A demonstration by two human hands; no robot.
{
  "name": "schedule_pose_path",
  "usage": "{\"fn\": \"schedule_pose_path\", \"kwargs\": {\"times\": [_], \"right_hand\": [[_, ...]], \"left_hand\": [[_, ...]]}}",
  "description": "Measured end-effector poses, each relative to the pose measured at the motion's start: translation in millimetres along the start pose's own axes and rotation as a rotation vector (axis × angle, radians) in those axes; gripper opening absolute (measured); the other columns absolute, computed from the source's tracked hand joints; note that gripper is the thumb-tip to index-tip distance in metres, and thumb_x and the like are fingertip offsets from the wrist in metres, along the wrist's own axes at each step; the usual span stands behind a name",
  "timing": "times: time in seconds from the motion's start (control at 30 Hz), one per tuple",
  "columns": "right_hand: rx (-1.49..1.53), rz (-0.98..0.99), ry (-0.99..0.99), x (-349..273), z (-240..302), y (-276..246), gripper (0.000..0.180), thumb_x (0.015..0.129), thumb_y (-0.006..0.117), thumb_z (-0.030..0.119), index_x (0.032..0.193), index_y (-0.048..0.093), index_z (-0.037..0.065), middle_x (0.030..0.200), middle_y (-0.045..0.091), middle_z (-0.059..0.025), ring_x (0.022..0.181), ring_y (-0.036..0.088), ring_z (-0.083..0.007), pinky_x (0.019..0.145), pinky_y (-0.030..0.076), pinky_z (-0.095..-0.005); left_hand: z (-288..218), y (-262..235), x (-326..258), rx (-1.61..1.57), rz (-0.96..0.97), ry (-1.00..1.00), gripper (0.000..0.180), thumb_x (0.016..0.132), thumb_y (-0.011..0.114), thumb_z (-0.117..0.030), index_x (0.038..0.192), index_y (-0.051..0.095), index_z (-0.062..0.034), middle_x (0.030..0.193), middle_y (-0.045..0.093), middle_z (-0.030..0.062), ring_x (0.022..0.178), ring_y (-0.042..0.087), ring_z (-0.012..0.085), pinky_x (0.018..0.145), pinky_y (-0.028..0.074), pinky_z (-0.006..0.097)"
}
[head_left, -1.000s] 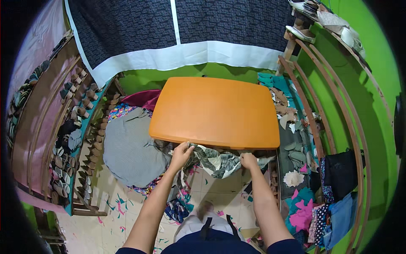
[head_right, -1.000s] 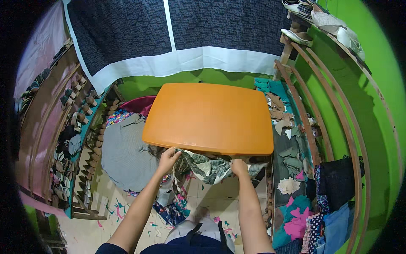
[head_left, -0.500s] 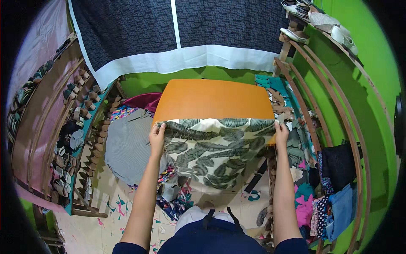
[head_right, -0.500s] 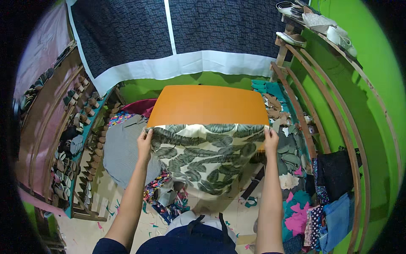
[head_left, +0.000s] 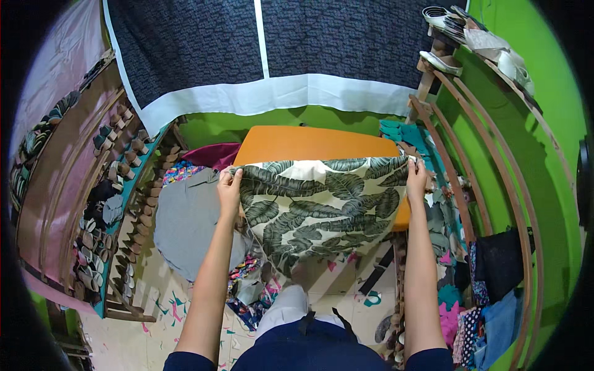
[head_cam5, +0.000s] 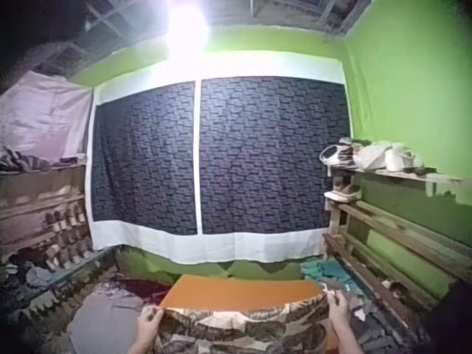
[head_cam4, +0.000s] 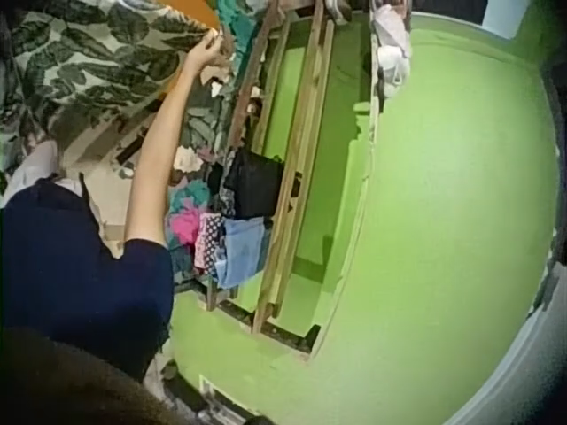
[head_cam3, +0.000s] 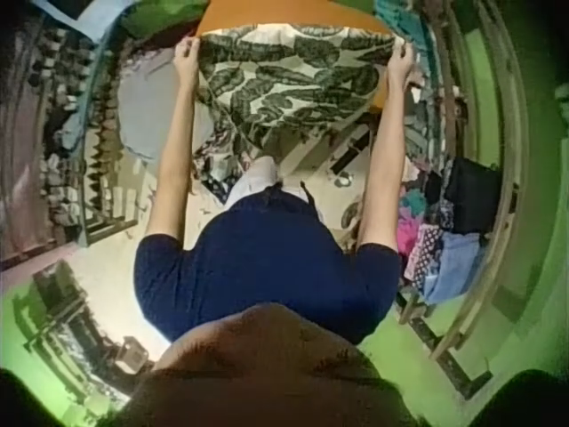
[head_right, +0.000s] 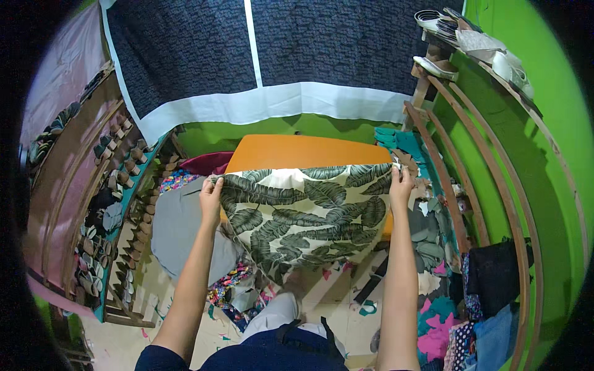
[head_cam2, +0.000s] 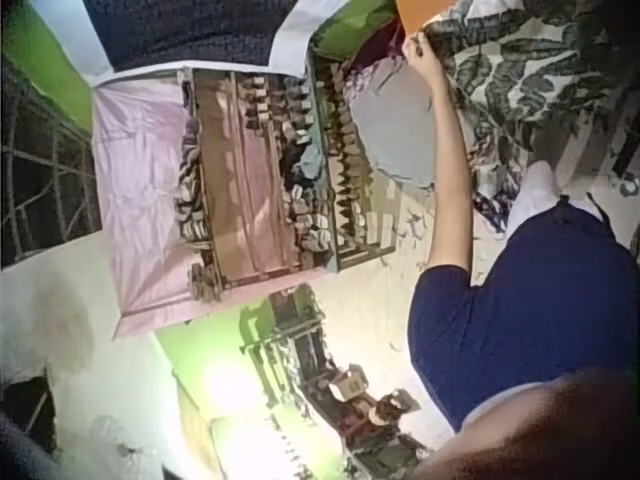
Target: Folding various pieces of patterned fabric on a table in a workspace.
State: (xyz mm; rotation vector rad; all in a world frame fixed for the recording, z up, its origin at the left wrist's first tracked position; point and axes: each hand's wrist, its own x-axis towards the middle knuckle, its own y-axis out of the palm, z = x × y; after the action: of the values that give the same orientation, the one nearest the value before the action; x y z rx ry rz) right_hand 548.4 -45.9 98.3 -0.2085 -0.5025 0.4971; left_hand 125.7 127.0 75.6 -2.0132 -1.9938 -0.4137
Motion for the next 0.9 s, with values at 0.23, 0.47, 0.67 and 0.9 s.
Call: {"fn": "schedule_pose_path", "kwargs": {"times": [0.23,0.47,0.67,0.9], "right_hand": [[0.013,0.01,-0.123,58.6,-68.6,58.0,0.022,0.087,0.047,0.019,0.087,0.045,-0.003,0.077,0.046,-0.0129,0.07,0.043,-0.0233,0.068,0.037,-0.0331],[-0.039,-0.09,-0.027,109.8,-102.4,116.7,0.019,0.083,0.052,0.014,0.082,0.047,-0.004,0.073,0.048,-0.0128,0.069,0.046,-0.0221,0.067,0.038,-0.0318],[-0.031,-0.078,0.148,159.5,-127.2,137.1,0.021,0.084,0.053,0.016,0.092,0.053,-0.004,0.076,0.053,-0.0066,0.07,0.047,-0.0142,0.066,0.039,-0.028],[0.039,-0.084,0.149,232.9,-139.2,174.2,0.02,0.084,0.051,0.014,0.092,0.052,-0.004,0.085,0.056,-0.0142,0.08,0.051,-0.021,0.073,0.039,-0.0303]], "left_hand": [[47.6,52.3,73.8,0.043,0.089,0.022,0.02,0.082,0.056,-0.012,0.088,0.058,0.0063,0.133,0.037,0.011,0.115,0.04,0.0184,0.093,0.03,0.028],[106.5,108.6,157.0,0.121,0.048,0.057,0.017,0.082,0.055,-0.012,0.083,0.058,0.0046,0.098,0.058,0.0086,0.089,0.052,0.0133,0.076,0.04,0.025],[127.3,159.7,218.8,0.041,0.072,-0.193,0.023,0.084,0.055,-0.017,0.068,0.048,-0.0015,0.059,0.038,-0.005,0.057,0.032,0.0048,0.051,0.028,0.022],[188.8,196.9,295.5,0.15,0.117,-0.174,0.019,0.083,0.056,-0.018,0.079,0.056,0.0013,0.073,0.05,-0.0024,0.069,0.041,0.0076,0.064,0.035,0.023]]}}
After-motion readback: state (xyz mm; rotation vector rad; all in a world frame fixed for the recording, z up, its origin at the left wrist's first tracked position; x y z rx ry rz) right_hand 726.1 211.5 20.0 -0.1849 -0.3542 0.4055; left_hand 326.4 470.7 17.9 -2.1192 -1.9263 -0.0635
